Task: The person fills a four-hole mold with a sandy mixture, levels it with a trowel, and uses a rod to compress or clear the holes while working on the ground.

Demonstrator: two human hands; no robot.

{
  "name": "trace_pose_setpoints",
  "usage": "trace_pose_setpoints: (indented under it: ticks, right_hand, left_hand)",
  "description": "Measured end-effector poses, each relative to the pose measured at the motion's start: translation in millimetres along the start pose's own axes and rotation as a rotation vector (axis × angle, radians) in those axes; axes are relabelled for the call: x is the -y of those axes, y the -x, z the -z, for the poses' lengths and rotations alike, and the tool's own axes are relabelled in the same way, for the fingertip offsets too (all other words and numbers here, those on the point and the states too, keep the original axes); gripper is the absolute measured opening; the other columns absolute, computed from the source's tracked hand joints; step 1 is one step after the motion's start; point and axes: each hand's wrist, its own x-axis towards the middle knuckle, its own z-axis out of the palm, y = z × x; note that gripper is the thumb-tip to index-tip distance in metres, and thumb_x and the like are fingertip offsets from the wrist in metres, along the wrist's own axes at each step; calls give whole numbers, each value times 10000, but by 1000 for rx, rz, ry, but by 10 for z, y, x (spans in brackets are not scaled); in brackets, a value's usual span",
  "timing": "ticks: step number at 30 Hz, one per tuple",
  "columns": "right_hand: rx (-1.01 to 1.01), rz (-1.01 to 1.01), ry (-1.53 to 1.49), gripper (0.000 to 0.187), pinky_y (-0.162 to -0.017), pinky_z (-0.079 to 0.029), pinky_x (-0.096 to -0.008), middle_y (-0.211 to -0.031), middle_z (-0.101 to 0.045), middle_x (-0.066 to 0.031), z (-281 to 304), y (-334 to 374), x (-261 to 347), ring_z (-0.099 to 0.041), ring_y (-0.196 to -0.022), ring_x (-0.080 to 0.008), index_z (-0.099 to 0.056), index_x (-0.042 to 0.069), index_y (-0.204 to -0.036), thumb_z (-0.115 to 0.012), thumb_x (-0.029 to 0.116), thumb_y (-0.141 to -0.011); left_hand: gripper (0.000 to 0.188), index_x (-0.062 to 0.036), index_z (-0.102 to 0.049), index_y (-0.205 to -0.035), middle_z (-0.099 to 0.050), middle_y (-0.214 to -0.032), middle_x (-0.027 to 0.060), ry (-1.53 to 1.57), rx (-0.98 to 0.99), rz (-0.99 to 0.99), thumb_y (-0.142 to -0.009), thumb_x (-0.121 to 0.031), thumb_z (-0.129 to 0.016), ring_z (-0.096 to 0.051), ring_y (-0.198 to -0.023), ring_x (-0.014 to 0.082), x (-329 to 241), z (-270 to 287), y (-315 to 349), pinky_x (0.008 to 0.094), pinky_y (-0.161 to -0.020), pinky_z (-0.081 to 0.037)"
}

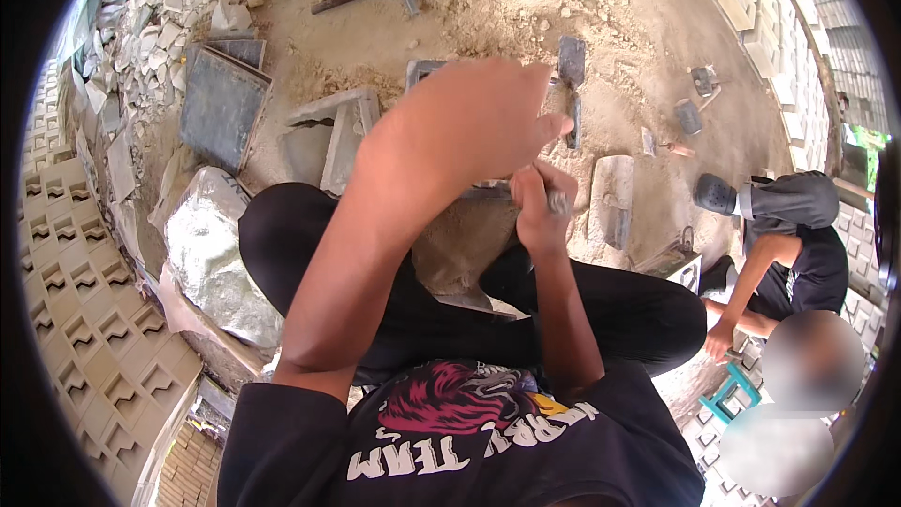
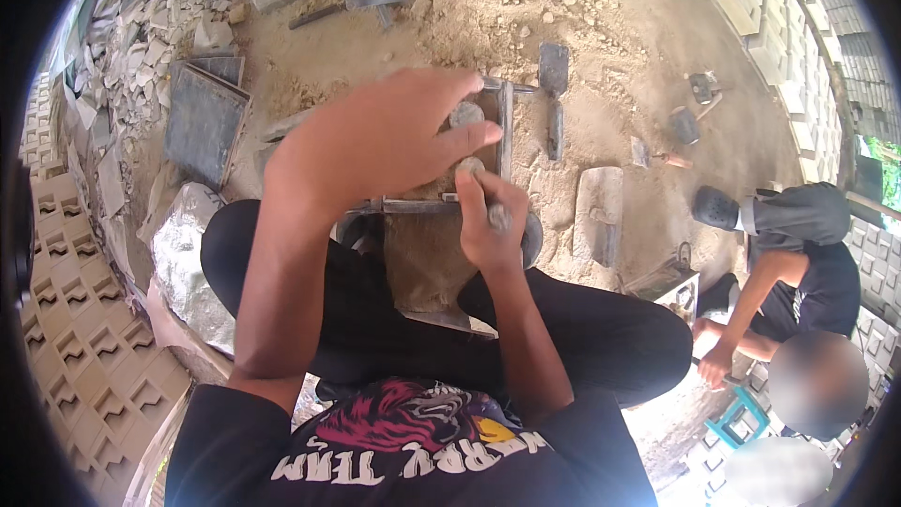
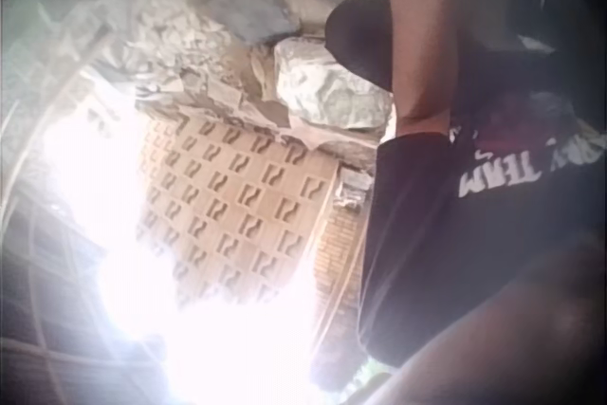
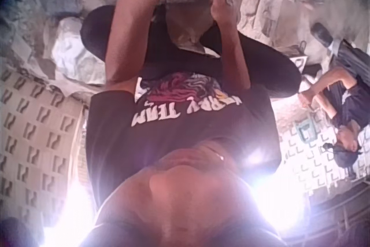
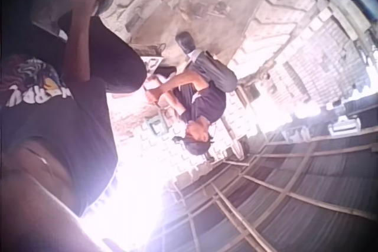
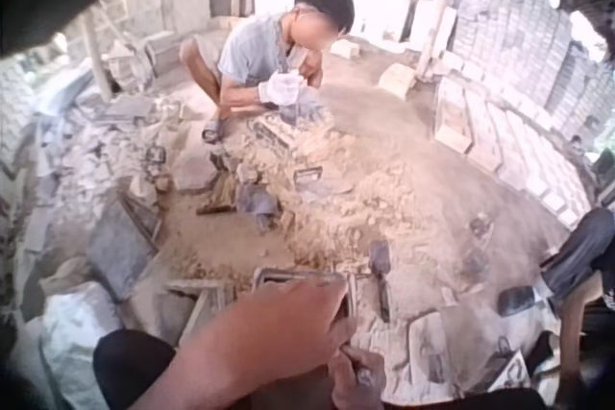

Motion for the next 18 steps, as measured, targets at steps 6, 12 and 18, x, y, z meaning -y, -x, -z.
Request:
trace_pose_setpoints:
  ticks: [6,12,18]
  right_hand:
    - [-29,63,19,436,-467,-210,-280,-532,-308,49,-54,217,112,-280,-554,-27,-356,19,-588,-588,139,-938]
    - [-2,81,11,411,-462,-212,-297,-533,-281,21,-177,219,125,-279,-529,-42,-357,0,-596,-601,100,-912]
    - [60,43,86,356,-453,-223,-289,-523,-346,28,-232,136,72,-292,-509,-49,-392,13,-593,-567,39,-902]
  left_hand:
    - [537,-23,-548,-1261,-598,-1218,207,-21,-141,7,-928,-443,-519,-541,-1150,376,119,-20,50,425,-966,-429]
    - [526,-25,-555,-1255,-599,-1210,208,14,-172,5,-926,-435,-519,-547,-1144,366,132,36,67,430,-966,-427]
    - [442,-12,-581,-1164,-631,-1101,211,-27,-164,9,-930,-381,-511,-579,-1059,374,83,134,71,457,-892,-450]
